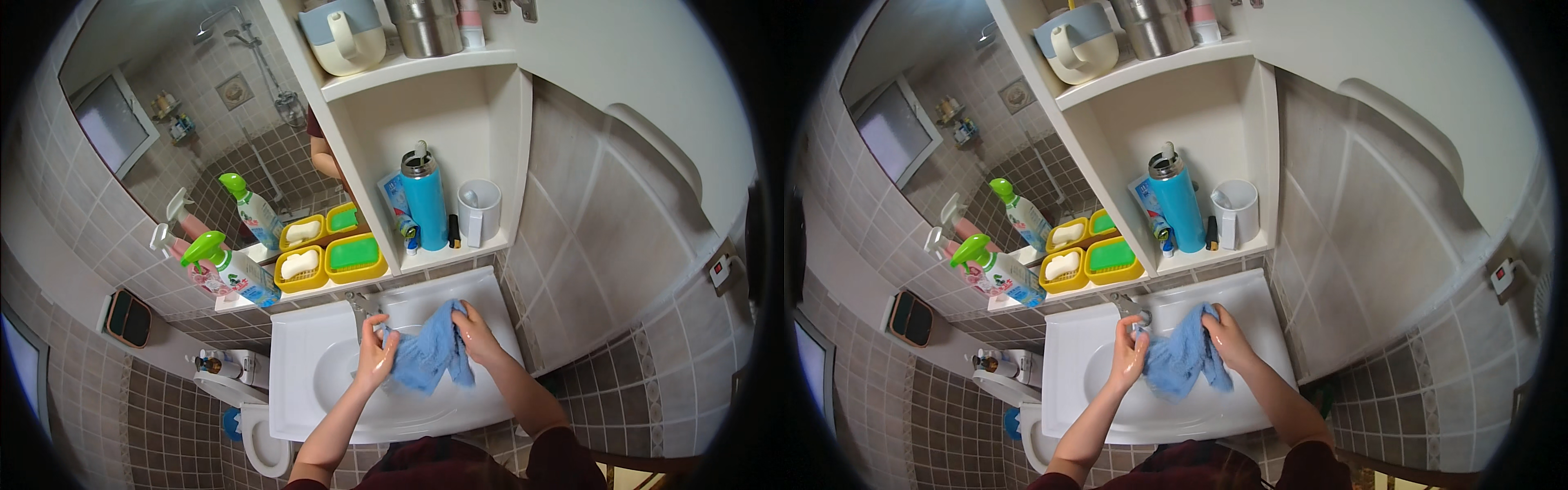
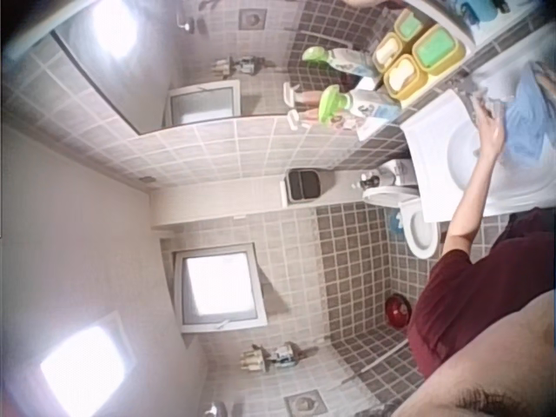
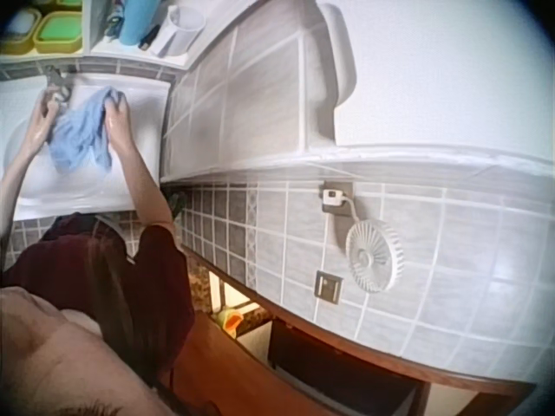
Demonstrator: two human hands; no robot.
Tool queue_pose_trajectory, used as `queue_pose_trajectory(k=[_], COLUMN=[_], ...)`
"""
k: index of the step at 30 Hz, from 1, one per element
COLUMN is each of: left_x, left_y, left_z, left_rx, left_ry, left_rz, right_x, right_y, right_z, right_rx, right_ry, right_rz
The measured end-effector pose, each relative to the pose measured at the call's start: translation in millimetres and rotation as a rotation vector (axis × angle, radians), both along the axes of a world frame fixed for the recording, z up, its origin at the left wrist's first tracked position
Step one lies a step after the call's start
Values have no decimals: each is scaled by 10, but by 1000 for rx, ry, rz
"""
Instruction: The person cleans a bathroom sink and vanity area. They wipe the sink basin, faucet, and surrounding counter with a blue cloth, then kneel to wipe the cabinet doors and lower surfaces.
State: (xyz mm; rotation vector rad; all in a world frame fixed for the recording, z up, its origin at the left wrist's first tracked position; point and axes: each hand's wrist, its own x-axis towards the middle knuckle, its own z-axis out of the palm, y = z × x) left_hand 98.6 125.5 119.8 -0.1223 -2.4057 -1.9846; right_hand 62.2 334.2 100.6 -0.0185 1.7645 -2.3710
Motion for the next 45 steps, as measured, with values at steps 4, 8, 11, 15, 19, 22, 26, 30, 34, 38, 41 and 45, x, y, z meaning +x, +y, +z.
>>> queue_pose_trajectory(k=[4, 8, 11, 15, 19, 22, 26, 30, 34, 38, 41, 45], left_x=[-15, -164, -560, -787, -607, -466, -336, -345, -467, -491, -602, -886], left_y=[-19, 105, 256, 258, 213, 240, 292, 360, 424, 570, 410, 470], left_z=[92, 422, 1327, 1857, 1201, 581, -27, -383, -531, -136, 139, 511], left_rx=[136, 394, 176, -17, -109, -114, -142, -187, -338, -375, -671, -646], left_ry=[190, 302, 562, 684, 548, 428, 272, 183, 207, 315, 611, 643], left_rz=[-270, -81, 150, 140, 225, 224, 224, 152, -17, -181, 17, 78], right_x=[73, -262, -736, -1081, -945, -792, -683, -644, -665, -709, -756, -758], right_y=[-302, -565, -789, -1002, -1105, -1077, -1000, -851, -480, -257, -350, -497], right_z=[602, 1497, 2183, 2464, 1713, 1042, 353, 78, 8, -34, -4, 17], right_rx=[-359, -178, 9, 375, 575, 596, 645, 831, 961, 1023, 997, 947], right_ry=[131, 654, 966, 1061, 982, 915, 832, 875, 903, 890, 895, 907], right_rz=[-79, -98, -333, -584, -604, -543, -431, -366, -400, -488, -479, -450])
